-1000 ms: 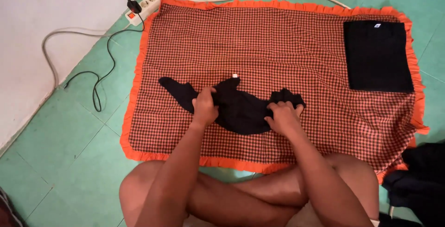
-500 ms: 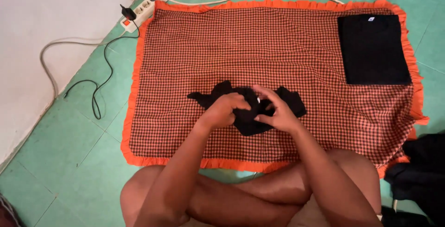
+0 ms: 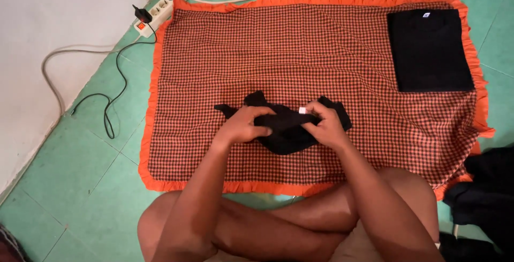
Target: The person sits cross-legged on a patterned mat and folds a black t-shirt by hand. They smooth the fabric, fold the sleeves inward, and fold the shirt into a compact rectangle.
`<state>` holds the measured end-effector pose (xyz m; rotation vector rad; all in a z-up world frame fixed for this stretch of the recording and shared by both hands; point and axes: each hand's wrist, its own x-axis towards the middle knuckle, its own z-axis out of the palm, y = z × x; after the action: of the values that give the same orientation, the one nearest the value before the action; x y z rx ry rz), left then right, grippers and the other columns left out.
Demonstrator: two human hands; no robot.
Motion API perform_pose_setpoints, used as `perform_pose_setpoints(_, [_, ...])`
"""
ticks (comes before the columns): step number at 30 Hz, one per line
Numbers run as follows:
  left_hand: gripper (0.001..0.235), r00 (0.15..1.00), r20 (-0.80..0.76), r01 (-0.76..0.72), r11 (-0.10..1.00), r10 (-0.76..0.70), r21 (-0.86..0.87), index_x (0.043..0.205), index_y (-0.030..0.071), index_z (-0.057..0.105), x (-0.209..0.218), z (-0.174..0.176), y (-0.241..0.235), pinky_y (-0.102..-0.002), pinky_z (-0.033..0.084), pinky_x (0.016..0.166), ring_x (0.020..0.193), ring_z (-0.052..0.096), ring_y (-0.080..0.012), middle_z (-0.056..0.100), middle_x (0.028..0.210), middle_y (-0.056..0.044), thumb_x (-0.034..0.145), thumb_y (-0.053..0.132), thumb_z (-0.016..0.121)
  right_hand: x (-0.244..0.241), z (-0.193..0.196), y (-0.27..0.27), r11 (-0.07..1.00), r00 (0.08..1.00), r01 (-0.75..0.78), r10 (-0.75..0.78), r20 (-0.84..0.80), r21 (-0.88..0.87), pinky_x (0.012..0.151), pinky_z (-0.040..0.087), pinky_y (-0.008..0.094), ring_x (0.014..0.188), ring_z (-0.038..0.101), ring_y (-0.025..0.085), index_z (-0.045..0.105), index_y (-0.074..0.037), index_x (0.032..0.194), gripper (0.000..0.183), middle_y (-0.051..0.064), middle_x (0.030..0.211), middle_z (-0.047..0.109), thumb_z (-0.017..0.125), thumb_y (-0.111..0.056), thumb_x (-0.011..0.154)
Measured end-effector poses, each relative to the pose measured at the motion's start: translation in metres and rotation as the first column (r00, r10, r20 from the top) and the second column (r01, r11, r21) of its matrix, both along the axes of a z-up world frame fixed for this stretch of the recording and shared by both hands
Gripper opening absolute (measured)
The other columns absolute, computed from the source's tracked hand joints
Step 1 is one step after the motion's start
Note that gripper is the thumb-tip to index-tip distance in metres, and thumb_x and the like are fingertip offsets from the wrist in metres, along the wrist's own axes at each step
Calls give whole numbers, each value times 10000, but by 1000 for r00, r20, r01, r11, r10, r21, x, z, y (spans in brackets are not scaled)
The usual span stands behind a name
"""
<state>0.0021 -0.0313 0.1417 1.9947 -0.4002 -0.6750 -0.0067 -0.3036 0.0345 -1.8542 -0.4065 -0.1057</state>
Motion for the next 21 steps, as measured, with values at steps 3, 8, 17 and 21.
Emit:
perform_pose_setpoints(3, [493, 995, -46, -93, 996, 93, 0, 1327, 82, 694, -5, 12, -9, -542, 422, 1125, 1391, 493, -456, 644, 1383, -229, 909, 342, 719, -2, 14, 2, 999, 999, 0, -2, 54, 51, 906, 547, 436, 1010, 728, 279, 741, -20, 1084, 361, 153, 1020, 780, 803, 89, 745])
perform_pose_setpoints(8, [407, 979, -76, -190, 982, 190, 17, 1276, 82, 721, 0, 7, -8, -555, 446, 1092, 1365, 512, -456, 673, 1327, -216, 983, 359, 661, -7, 42, 7, 997, 992, -43, 35, 121, 60, 881, 551, 421, 983, 732, 300, 806, -80, 1107, 305, 144, 1013, 773, 776, 47, 831])
perform_pose_setpoints(17, [442, 990, -21, -144, 972, 143, -187, 1249, 86, 709, -6, -19, -19, -462, 516, 952, 1126, 619, -330, 727, 1109, -188, 860, 260, 828, -4, 15, -1, 964, 995, 43, -19, -94, 263, 975, 546, 349, 1054, 705, 171, 634, -17, 1268, 539, 124, 1060, 770, 764, 142, 770])
perform_pose_setpoints(21, [346, 986, -132, -142, 924, 101, -354, 1179, 74, 742, -11, -35, -32, -414, 501, 1004, 1116, 657, -232, 762, 1080, -131, 910, 284, 799, -6, 21, 2, 967, 995, 12, 15, -103, 254, 930, 551, 294, 903, 718, 108, 644, -48, 1292, 550, 54, 910, 791, 731, 142, 784])
